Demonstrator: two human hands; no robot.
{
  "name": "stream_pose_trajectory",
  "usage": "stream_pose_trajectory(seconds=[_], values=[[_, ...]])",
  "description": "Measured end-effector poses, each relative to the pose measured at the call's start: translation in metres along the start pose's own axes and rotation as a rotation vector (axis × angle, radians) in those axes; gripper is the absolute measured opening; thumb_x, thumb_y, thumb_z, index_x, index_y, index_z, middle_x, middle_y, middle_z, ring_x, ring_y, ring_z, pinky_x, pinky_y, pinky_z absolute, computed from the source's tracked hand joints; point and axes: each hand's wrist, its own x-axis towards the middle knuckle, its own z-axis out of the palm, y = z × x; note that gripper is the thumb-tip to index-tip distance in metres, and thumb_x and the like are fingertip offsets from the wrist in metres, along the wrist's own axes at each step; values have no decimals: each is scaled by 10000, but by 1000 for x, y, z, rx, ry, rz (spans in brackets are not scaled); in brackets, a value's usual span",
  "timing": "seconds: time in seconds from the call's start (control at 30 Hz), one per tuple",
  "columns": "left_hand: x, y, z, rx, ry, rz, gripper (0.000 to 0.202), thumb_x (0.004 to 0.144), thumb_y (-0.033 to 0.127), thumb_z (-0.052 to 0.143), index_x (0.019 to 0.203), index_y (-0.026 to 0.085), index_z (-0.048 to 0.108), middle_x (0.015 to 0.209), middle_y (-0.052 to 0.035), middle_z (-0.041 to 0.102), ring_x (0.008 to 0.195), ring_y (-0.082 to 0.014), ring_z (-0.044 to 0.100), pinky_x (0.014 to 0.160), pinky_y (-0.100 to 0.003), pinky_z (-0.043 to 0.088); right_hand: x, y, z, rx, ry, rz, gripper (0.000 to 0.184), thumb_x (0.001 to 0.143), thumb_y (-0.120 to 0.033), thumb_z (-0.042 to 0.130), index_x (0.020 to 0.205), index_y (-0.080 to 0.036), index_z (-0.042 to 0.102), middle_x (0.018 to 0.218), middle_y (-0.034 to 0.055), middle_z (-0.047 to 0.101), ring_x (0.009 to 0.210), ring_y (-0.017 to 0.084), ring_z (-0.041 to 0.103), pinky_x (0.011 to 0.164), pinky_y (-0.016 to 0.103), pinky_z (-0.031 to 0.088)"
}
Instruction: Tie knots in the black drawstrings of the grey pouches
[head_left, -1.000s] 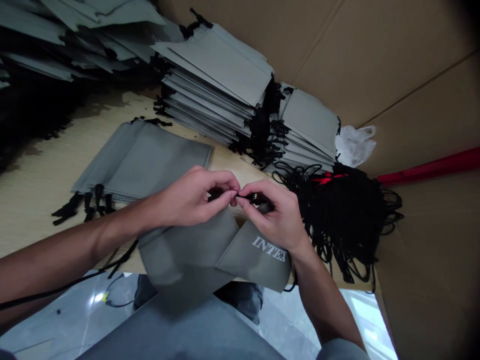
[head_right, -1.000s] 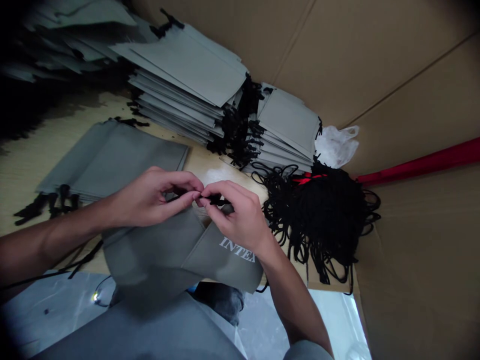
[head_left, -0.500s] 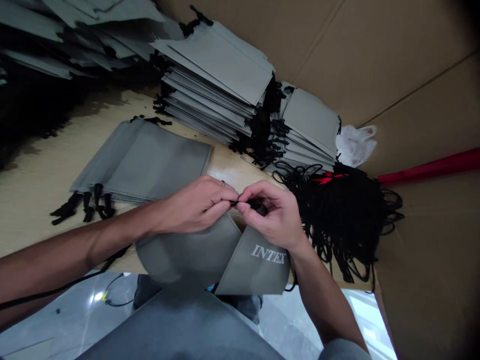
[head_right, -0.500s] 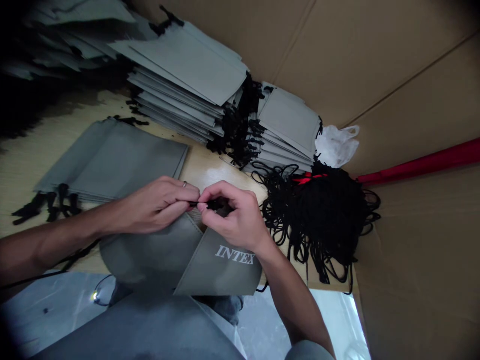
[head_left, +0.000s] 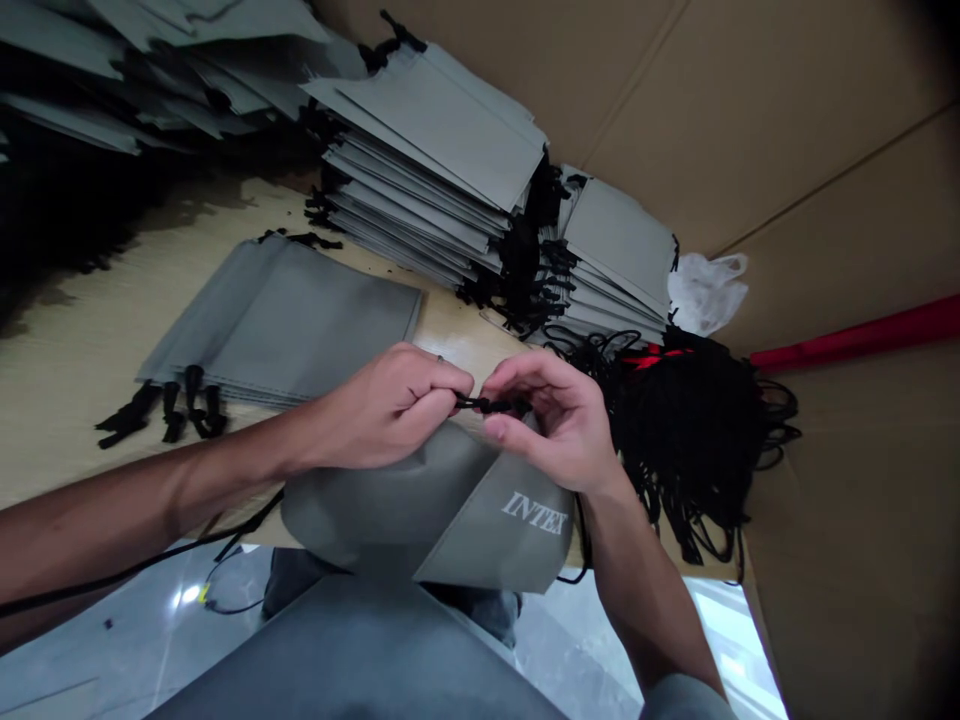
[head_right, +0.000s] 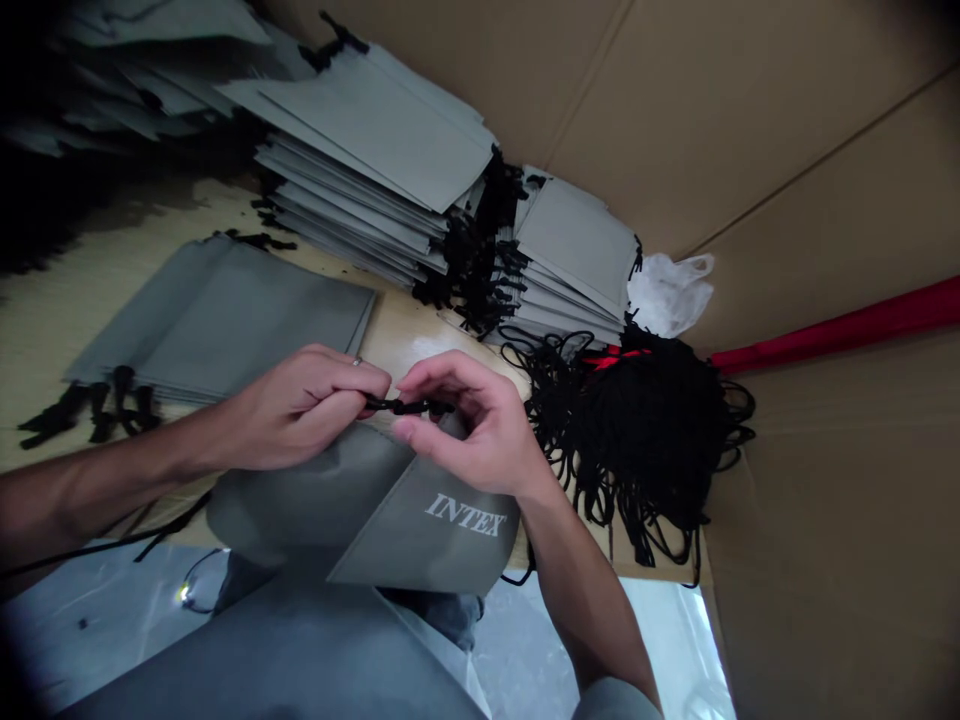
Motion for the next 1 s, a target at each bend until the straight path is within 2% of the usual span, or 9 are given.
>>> stream_pose_trajectory(seconds=[0.1,0.23,0.4,0.57,0.73,0.87,1.0], values=[[-1,-3,3,10,-3,-19,293,934,110,406,665,203,338,569,46,349,528,-102,368,559,-298,296,-3,-3,1,-89,0,-11,279,879,-279,896,1130,-246,777,1043,24,816,933,170,783,865,315,673],[-1,-3,5,12,-17,-19,297,946,127,409,663,206,366,565,43,368,534,-110,380,569,-306,307,-5,-2,5,-157,23,-10,159,896,-248,876,1040,-248,808,969,9,827,869,166,769,829,321,662],[1,4,-1,-7,-55,17,307,926,106,398,658,206,285,553,41,323,513,-109,336,552,-320,278,-3,0,5,-25,49,40,128,881,-225,894,980,-246,816,911,-7,832,803,144,766,750,280,642],[2,13,-7,-106,-94,16,308,911,101,383,653,206,253,546,34,288,504,-115,290,536,-329,264,-2,5,4,101,26,93,154,829,-258,939,924,-224,822,897,21,844,797,166,782,739,302,657],[-2,15,-8,-234,-111,-18,309,902,78,380,641,200,267,546,32,288,491,-107,288,514,-304,266,-1,8,5,182,-1,112,189,824,-317,949,924,-222,818,869,25,829,741,160,756,688,303,635],[-2,11,-7,-251,-100,-83,306,902,100,406,641,200,281,554,40,279,496,-98,284,504,-294,255,3,6,2,85,24,96,188,864,-370,918,920,-230,805,833,10,802,724,150,726,672,292,608],[0,5,-9,-158,-31,-197,288,928,128,411,649,199,394,571,46,349,524,-94,344,507,-262,289,5,2,-7,-32,33,41,188,883,-290,903,1034,-238,804,953,17,808,860,155,737,787,293,609]])
